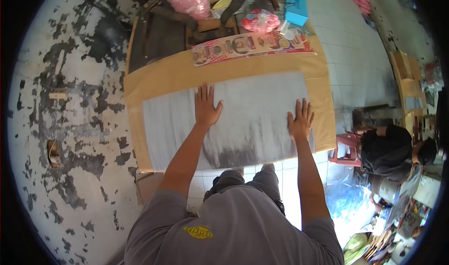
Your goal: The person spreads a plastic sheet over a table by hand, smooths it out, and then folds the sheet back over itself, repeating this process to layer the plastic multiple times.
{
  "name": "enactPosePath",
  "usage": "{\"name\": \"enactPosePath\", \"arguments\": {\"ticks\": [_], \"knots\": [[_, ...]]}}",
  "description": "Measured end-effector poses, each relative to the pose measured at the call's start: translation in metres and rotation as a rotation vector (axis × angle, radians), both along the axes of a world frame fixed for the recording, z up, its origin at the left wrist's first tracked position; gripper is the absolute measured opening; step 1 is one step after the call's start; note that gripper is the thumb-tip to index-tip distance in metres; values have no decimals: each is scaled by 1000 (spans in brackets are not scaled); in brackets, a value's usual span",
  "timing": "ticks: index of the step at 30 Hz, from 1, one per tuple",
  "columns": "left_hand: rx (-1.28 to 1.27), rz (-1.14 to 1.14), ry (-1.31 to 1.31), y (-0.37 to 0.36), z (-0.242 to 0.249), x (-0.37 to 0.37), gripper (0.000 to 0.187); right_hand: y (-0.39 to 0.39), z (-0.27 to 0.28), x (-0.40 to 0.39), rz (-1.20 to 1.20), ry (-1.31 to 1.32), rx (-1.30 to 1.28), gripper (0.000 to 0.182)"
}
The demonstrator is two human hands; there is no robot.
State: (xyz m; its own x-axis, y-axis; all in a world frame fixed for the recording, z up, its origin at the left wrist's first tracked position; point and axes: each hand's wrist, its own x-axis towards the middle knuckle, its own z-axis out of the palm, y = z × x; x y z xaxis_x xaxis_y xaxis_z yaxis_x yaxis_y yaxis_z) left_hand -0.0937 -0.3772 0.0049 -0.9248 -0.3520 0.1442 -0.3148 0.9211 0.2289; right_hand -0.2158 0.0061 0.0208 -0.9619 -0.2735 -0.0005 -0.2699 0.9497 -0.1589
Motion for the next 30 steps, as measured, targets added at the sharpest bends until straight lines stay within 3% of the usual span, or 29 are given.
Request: {"name": "enactPosePath", "arguments": {"ticks": [2,5,8,14,17,21,30], "knots": [[-101,94,-129,-20,16,17,79,-1,1,2,4,3,-2,69],[-81,271,-31,-69,-5,51,81,-3,3,1,5,4,12,69],[-121,263,-143,-89,5,67,79,-4,2,2,2,14,26,69],[-70,259,-98,-100,1,65,81,-6,1,2,-2,33,27,67],[90,181,89,-118,-11,81,82,-7,0,3,-6,32,34,67],[-128,426,-113,-137,-2,123,83,-8,-3,4,-11,39,44,68],[-129,503,-138,-169,-13,155,89,-11,-7,6,0,77,79,68]]}}
